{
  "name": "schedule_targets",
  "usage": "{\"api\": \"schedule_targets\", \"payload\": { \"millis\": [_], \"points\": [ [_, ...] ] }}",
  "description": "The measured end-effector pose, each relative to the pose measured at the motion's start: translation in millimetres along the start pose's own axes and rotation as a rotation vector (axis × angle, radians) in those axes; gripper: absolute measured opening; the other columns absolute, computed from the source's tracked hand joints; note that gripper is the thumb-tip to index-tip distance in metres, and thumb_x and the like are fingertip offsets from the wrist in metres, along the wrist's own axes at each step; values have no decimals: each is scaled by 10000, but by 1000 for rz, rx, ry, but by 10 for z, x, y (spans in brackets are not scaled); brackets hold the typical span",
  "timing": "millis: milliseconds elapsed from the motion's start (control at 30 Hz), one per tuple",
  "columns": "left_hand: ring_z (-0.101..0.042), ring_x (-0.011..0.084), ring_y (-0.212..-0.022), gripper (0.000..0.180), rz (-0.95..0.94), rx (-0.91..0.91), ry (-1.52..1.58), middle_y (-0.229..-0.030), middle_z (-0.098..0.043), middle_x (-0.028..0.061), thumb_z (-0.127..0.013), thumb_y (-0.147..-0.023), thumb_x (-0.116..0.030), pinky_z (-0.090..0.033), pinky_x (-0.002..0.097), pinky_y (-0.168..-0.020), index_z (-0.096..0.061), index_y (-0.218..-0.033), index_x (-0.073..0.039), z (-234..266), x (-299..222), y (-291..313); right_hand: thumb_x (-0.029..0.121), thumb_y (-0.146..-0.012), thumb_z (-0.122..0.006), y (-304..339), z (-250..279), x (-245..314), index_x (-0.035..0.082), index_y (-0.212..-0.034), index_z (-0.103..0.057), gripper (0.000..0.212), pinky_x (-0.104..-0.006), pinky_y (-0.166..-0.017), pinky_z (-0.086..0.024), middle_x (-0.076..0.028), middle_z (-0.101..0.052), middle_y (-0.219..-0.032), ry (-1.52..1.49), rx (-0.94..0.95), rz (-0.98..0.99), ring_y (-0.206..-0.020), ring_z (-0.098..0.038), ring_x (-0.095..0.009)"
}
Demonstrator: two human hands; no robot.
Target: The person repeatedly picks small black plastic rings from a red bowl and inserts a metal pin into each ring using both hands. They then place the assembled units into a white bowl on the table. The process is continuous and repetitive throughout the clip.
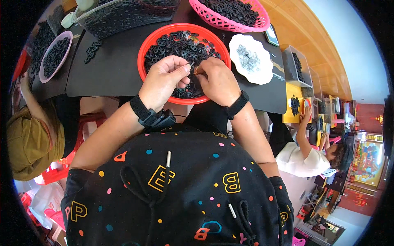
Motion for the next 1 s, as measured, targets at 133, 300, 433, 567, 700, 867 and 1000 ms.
{"api": "schedule_targets", "payload": {
  "millis": [133, 300, 433, 567, 700, 867, 1000],
  "points": [
    [-541, 66, -708, 75, -12, 6, -28, -812, -568, -17, -548, -898, -127, -440, 199, -639, -557, -939, -66, -4, -21, 15, 5, -726, -612, 44, 56, -49, 14, -777, -596, 55, -353, -661, -486, -137, -587, -750, -213, -83, -106, -733, -601, -281],
    [-560, 62, -743, 85, -20, 55, -113, -861, -608, -1, -560, -892, -130, -447, 197, -653, -581, -943, -65, -67, -67, 29, -72, -811, -574, 209, -56, -176, -3, -855, -560, 83, -193, -615, -465, 5, -576, -743, -929, -153, -319, -706, -566, -40],
    [-582, 71, -787, 97, 28, 101, 2, -923, -631, 18, -569, -888, -134, -459, 201, -677, -592, -957, -69, -153, -39, 43, -94, -818, -548, 232, -18, -67, -12, -904, -553, 118, -206, -655, -492, -25, -596, -789, -1064, -165, -310, -739, -600, -81],
    [-589, 78, -803, 99, 52, 120, 46, -922, -633, 16, -573, -887, -137, -464, 206, -683, -590, -960, -72, -168, -5, 31, -76, -807, -573, 268, -10, -56, -18, -901, -583, 111, -210, -628, -494, -26, -596, -791, -1020, -205, -334, -735, -605, -81],
    [-584, 78, -795, 94, 91, 131, 84, -883, -626, 5, -572, -888, -142, -458, 206, -667, -584, -955, -77, -169, 18, 45, -28, -769, -641, 288, 22, -115, -1, -862, -627, 98, -204, -567, -466, -24, -591, -757, -799, -262, -258, -663, -577, -72],
    [-574, 74, -760, 87, 90, 120, 121, -859, -617, -3, -573, -889, -148, -445, 199, -641, -579, -941, -79, -170, 35, 33, 5, -742, -680, 289, -1, -131, 18, -846, -649, 109, -199, -545, -435, -23, -579, -723, -787, -282, -236, -618, -546, -68],
    [-572, 74, -751, 87, 72, 108, 65, -847, -609, -6, -570, -891, -150, -442, 195, -637, -580, -938, -77, -168, 24, 35, 4, -783, -655, 307, 38, -124, 5, -864, -648, 82, -195, -582, -446, -16, -602, -756, -845, -280, -274, -649, -554, -55]
  ]
}}
Point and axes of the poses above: each hand's wrist, its own y-axis away from the middle knuckle, its own z-axis out of the back of the hand, x = y × z, the point moved 8 cm from there along -y, towards the middle knuckle
